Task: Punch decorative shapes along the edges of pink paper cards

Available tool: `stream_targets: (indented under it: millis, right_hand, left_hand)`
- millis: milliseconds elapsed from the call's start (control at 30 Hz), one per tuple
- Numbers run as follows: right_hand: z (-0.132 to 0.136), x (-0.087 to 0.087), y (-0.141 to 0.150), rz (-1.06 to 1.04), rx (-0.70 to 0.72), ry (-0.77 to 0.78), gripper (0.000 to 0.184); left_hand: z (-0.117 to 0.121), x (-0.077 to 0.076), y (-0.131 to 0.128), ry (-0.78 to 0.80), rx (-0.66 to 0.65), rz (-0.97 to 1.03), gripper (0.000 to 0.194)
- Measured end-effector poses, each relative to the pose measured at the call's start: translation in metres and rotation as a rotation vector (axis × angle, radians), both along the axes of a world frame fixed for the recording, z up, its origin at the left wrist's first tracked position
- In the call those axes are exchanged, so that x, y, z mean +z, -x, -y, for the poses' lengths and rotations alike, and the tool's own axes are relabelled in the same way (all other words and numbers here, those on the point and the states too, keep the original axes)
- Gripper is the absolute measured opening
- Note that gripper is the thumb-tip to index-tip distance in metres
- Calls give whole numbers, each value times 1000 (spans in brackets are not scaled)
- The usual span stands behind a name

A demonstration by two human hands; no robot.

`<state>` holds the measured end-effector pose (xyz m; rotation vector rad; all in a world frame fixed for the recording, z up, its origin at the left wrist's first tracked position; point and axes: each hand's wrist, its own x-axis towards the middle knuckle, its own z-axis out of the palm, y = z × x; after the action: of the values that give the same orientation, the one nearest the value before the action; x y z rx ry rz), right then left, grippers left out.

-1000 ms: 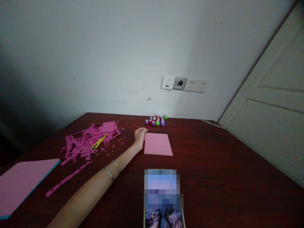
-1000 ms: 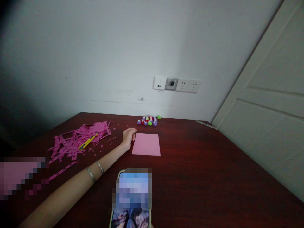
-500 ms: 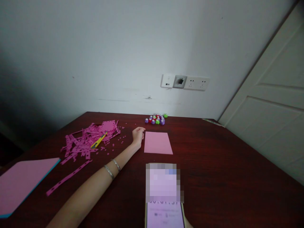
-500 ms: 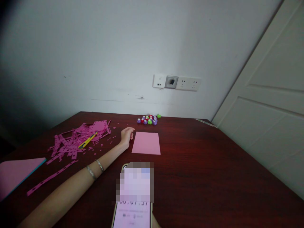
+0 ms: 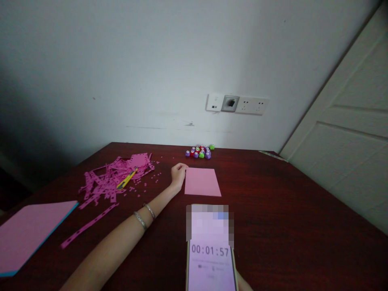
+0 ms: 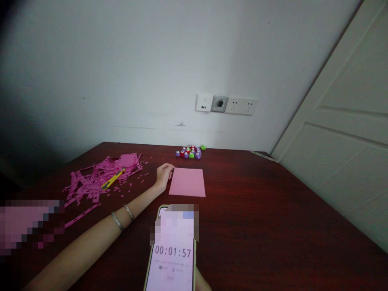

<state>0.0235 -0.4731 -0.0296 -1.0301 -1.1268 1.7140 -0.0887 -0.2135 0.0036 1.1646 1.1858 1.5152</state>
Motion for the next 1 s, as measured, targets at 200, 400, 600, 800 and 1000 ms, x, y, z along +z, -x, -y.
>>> stream_targets:
  millis: [200, 400, 600, 800, 1000]
  right_hand:
    - [-10, -22, -1, -14, 56, 22, 45]
    - [-11, -16, -1, 3, 63, 35, 54]
    - [-6, -19, -2, -16, -21, 6, 48]
    - [-17, -8, 15, -11, -14, -30, 54]
    - [-11, -16, 15, -59, 42, -44, 58]
  left_hand:
    - [1, 1, 0, 12, 12, -10, 10]
    - [0, -1, 0, 6, 5, -7, 10]
    - [-1, -4, 1, -9, -9, -11, 10]
    - [-3, -5, 0, -17, -8, -14, 10]
    - [-4, -7, 0, -49, -2, -27, 11]
